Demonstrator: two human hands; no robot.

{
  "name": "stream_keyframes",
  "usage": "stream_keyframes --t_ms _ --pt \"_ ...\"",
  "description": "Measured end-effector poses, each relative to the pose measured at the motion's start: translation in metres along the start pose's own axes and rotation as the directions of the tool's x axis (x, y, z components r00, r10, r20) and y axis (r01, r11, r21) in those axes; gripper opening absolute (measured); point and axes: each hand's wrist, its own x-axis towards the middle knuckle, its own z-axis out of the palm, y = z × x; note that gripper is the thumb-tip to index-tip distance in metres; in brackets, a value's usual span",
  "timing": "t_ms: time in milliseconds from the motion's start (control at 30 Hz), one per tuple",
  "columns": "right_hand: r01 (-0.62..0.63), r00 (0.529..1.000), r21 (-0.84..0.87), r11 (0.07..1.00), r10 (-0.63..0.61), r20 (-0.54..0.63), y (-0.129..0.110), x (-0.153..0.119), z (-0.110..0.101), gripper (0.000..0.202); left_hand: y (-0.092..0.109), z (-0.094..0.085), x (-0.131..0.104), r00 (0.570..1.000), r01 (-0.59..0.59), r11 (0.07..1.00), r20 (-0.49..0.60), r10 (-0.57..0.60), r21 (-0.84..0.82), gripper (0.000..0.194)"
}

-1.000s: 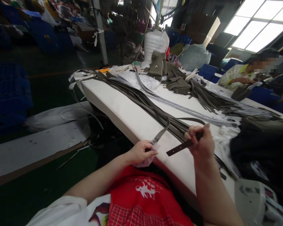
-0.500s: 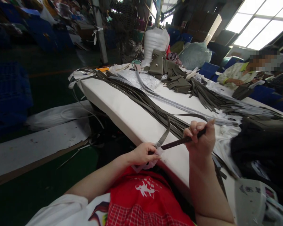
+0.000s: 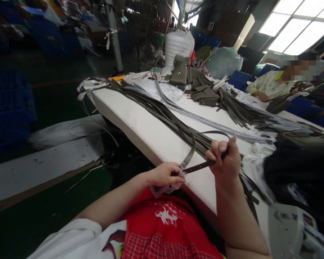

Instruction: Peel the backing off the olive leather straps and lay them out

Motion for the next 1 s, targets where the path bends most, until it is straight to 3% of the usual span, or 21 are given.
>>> stream_keyframes --t_ms 333,633,1000 --pt "0.001 1.0 -0.084 0.996 -0.002 -0.019 0.003 -0.003 0.0 0.051 0.001 -0.001 0.003 1.0 -0.001 0.998 0.011 0.001 0.062 0.02" --pt "0.008 0.997 -0.11 0.994 -0.016 -0.071 0.013 0.001 -0.002 0.053 0.006 0.002 0.002 0.991 -0.121 0.984 0.079 0.111 0.133 0.04" --pt "0.064 0.991 -0.142 0.988 -0.079 -0.106 0.02 0.0 -0.003 0.052 0.019 0.014 0.001 0.99 -0.142 0.968 0.005 0.144 0.207 0.044"
